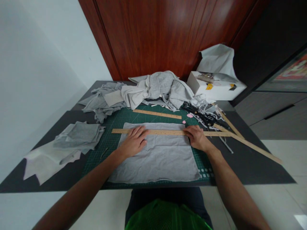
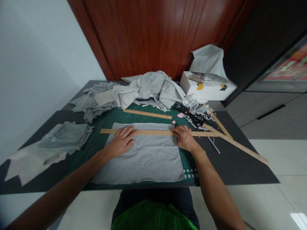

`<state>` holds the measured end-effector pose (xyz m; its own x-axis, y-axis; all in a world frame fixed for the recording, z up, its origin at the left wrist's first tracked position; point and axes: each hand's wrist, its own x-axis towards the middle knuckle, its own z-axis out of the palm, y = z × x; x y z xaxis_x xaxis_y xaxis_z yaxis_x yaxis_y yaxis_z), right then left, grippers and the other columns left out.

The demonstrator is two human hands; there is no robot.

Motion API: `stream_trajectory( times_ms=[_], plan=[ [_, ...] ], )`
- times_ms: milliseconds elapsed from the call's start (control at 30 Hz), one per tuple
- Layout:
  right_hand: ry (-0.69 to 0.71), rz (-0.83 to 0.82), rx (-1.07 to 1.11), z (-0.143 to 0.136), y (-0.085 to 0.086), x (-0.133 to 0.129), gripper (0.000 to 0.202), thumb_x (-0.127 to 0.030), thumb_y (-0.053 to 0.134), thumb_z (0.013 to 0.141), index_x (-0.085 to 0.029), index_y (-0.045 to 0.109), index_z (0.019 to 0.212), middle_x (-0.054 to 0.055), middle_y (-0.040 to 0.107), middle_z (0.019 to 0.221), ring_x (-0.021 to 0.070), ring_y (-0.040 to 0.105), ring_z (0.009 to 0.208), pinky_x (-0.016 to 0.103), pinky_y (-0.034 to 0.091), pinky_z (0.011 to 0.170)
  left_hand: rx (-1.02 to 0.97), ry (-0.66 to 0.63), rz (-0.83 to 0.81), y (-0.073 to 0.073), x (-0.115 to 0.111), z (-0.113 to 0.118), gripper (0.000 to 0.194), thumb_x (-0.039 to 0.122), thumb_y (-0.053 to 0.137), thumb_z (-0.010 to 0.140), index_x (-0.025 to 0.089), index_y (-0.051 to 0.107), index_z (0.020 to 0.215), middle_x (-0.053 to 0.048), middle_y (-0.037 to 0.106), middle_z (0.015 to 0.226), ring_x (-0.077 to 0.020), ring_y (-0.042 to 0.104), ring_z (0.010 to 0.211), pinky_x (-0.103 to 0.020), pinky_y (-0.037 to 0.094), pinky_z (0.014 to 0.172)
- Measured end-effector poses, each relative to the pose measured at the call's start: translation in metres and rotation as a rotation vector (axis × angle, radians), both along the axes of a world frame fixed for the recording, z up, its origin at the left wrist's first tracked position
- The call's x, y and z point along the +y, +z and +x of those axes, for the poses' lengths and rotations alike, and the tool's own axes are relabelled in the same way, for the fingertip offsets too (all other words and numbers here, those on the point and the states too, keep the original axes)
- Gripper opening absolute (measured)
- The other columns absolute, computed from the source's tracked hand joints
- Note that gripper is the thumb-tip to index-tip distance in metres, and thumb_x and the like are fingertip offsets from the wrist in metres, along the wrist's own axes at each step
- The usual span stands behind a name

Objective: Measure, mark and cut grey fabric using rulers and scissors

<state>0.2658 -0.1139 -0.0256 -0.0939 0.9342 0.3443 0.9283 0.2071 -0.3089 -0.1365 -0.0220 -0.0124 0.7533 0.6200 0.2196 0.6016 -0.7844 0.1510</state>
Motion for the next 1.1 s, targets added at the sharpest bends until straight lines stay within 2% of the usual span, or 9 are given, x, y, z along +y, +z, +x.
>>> stream_trajectory(
  times_ms=[200,367,500,633,733,800,933,1000,1100],
  plan=[
    [-0.133,0.065,-0.032,0.001,-0.006,0.003,0.036,-0.008,0.053,0.089,-0.018,0.076,0.115,0.014,0.074,0.116,0.0309,0.059,0.108,0.046,0.042,0.096,0.008,0.005,-0.001,0.0,0.0,0.0,0.05,0.033,0.051,0.106,0.029,0.058,0.155,-0.01,0.047,0.168,-0.0339,0.039,0.156,-0.058,0.029,0.128],
    [-0.089,0.102,-0.047,-0.015,-0.004,0.001,0.035,-0.017,0.055,0.092,-0.017,0.074,0.122,0.014,0.073,0.126,0.0324,0.058,0.114,0.047,0.041,0.097,0.038,-0.016,0.009,0.0,0.001,0.0,0.048,0.032,0.046,0.108,0.027,0.06,0.153,-0.011,0.047,0.168,-0.0336,0.039,0.156,-0.059,0.028,0.128],
    [-0.078,0.079,-0.042,-0.021,0.0,0.0,0.033,-0.018,0.054,0.095,-0.018,0.075,0.121,0.014,0.075,0.122,0.032,0.059,0.112,0.046,0.043,0.096,0.03,-0.027,-0.007,-0.001,0.001,0.0,0.047,0.033,0.046,0.108,0.029,0.059,0.153,-0.01,0.048,0.167,-0.032,0.039,0.155,-0.057,0.026,0.128],
    [-0.06,0.033,-0.038,-0.021,0.007,-0.002,0.032,-0.019,0.058,0.09,-0.02,0.077,0.116,0.013,0.076,0.12,0.0325,0.061,0.111,0.045,0.047,0.093,0.005,-0.042,-0.021,0.0,0.002,-0.001,0.046,0.033,0.047,0.108,0.03,0.061,0.151,-0.009,0.052,0.165,-0.0316,0.042,0.152,-0.057,0.026,0.128],
    [-0.071,0.025,0.005,-0.016,0.012,-0.001,0.032,-0.016,0.055,0.088,-0.018,0.078,0.111,0.013,0.077,0.112,0.0304,0.066,0.106,0.043,0.051,0.095,0.012,-0.048,-0.013,0.0,0.003,-0.001,0.044,0.033,0.047,0.108,0.031,0.063,0.149,-0.008,0.054,0.163,-0.0308,0.044,0.151,-0.056,0.027,0.127],
    [-0.225,0.05,0.024,-0.007,0.017,-0.001,0.033,-0.014,0.052,0.087,-0.015,0.078,0.108,0.016,0.078,0.105,0.03,0.068,0.101,0.042,0.053,0.095,0.025,-0.052,0.002,0.0,0.002,-0.001,0.044,0.033,0.046,0.108,0.029,0.063,0.149,-0.009,0.055,0.162,-0.031,0.044,0.15,-0.056,0.029,0.126],
    [-0.72,0.023,-0.083,0.023,0.027,-0.003,0.036,-0.019,0.049,0.09,-0.005,0.076,0.109,0.025,0.074,0.104,0.0363,0.069,0.101,0.047,0.052,0.095,0.021,-0.07,0.031,0.0,0.003,0.0,0.043,0.033,0.045,0.109,0.028,0.064,0.147,-0.01,0.058,0.158,-0.0312,0.045,0.148,-0.056,0.031,0.124],
    [-0.859,-0.08,-0.141,0.032,0.03,-0.003,0.041,-0.026,0.048,0.093,-0.001,0.074,0.114,0.029,0.072,0.111,0.0409,0.067,0.108,0.052,0.049,0.099,0.005,-0.081,0.04,0.0,0.003,0.0,0.043,0.033,0.045,0.109,0.027,0.065,0.147,-0.01,0.059,0.157,-0.0316,0.046,0.147,-0.056,0.032,0.123],
    [-0.974,-0.218,-0.144,0.033,0.028,0.003,0.057,-0.04,0.047,0.098,0.004,0.066,0.129,0.036,0.066,0.13,0.0487,0.061,0.124,0.059,0.047,0.103,-0.011,-0.09,0.051,-0.002,0.004,0.0,0.043,0.035,0.045,0.11,0.026,0.065,0.147,-0.011,0.059,0.156,-0.0326,0.047,0.146,-0.057,0.033,0.122]
  ],
)
